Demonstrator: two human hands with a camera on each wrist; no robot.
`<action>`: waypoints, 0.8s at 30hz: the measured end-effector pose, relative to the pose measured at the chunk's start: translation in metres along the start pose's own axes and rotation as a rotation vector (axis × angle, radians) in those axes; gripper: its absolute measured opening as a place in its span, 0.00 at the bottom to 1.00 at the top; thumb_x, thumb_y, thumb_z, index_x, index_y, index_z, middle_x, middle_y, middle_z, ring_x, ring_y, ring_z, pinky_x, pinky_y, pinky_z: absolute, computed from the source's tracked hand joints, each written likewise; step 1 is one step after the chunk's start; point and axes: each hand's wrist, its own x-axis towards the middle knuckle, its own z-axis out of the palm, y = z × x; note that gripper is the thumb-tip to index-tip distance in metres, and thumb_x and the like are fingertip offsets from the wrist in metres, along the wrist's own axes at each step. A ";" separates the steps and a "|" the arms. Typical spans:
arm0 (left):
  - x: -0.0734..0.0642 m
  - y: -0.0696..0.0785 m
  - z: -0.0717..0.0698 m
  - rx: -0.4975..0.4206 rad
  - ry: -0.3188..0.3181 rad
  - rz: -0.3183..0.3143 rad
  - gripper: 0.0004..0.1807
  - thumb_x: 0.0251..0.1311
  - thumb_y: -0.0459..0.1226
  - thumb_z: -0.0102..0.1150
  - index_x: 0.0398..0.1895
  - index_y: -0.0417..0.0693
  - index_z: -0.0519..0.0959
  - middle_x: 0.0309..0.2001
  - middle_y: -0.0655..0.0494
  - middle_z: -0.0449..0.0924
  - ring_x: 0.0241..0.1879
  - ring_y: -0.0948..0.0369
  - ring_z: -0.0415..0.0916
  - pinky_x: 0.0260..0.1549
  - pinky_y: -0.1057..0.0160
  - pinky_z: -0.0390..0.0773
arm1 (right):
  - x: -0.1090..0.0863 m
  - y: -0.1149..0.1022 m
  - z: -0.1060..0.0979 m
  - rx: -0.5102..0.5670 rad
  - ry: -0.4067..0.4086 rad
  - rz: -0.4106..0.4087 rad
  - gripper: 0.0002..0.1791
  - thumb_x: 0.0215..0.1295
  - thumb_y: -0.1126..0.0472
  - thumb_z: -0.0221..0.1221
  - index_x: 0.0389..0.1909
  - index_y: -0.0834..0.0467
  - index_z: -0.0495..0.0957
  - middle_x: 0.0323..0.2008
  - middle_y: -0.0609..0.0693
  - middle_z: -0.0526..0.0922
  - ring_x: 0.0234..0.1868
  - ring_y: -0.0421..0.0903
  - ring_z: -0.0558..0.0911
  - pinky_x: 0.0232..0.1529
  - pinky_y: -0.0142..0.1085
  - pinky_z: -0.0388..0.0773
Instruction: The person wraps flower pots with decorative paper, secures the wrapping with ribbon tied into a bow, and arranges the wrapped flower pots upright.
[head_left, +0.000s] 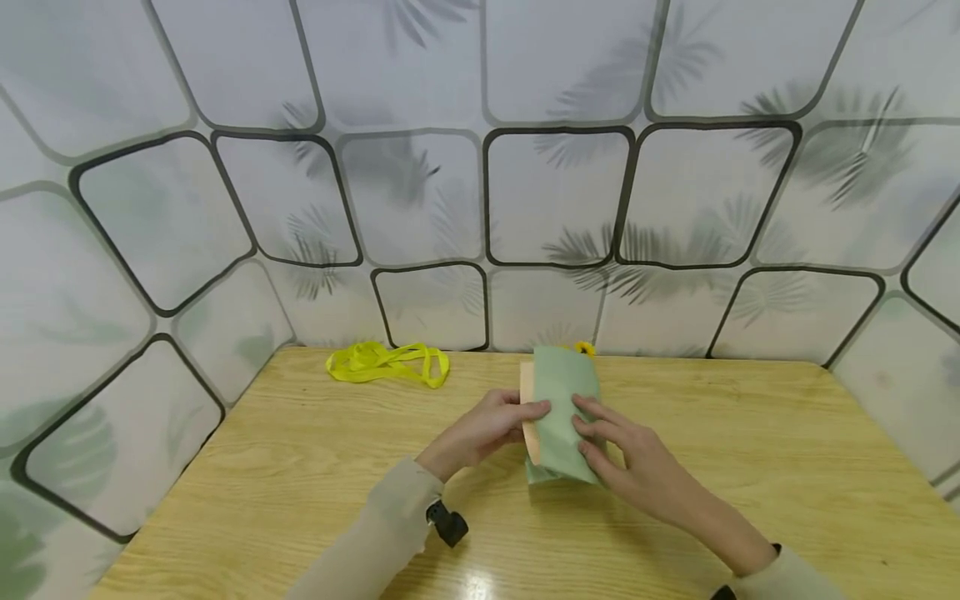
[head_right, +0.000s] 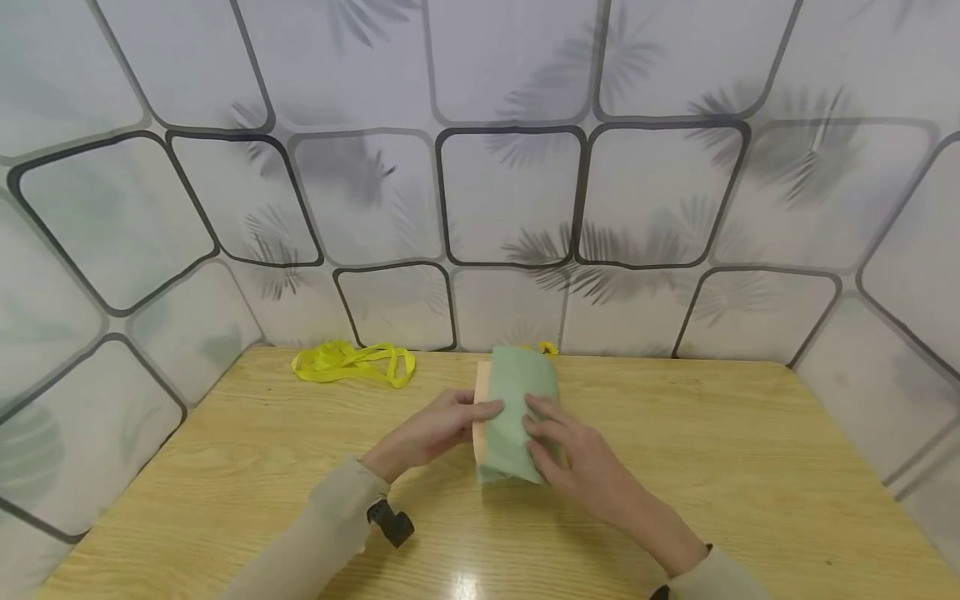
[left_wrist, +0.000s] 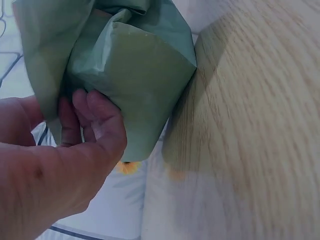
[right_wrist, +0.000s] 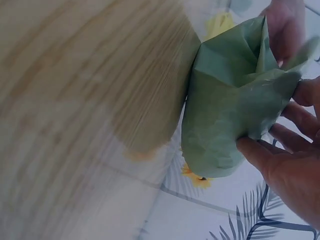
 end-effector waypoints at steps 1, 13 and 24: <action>0.000 0.000 -0.001 -0.011 -0.004 -0.011 0.22 0.76 0.43 0.54 0.63 0.36 0.77 0.53 0.47 0.86 0.44 0.64 0.86 0.54 0.58 0.84 | 0.000 0.000 -0.001 0.013 -0.018 0.008 0.13 0.68 0.71 0.63 0.51 0.59 0.85 0.67 0.61 0.77 0.64 0.61 0.79 0.63 0.28 0.75; -0.005 0.000 -0.002 0.046 0.122 -0.055 0.21 0.72 0.40 0.61 0.58 0.31 0.74 0.44 0.51 0.80 0.40 0.63 0.80 0.50 0.61 0.84 | 0.006 0.003 -0.007 0.052 -0.083 0.015 0.11 0.71 0.70 0.60 0.43 0.49 0.82 0.67 0.58 0.78 0.68 0.61 0.75 0.63 0.30 0.76; -0.010 0.011 0.006 0.786 0.259 0.439 0.18 0.63 0.37 0.71 0.53 0.42 0.79 0.55 0.45 0.75 0.51 0.52 0.77 0.51 0.55 0.82 | 0.002 0.004 -0.009 0.074 -0.084 0.019 0.12 0.71 0.72 0.59 0.47 0.53 0.85 0.67 0.59 0.78 0.67 0.61 0.75 0.58 0.28 0.78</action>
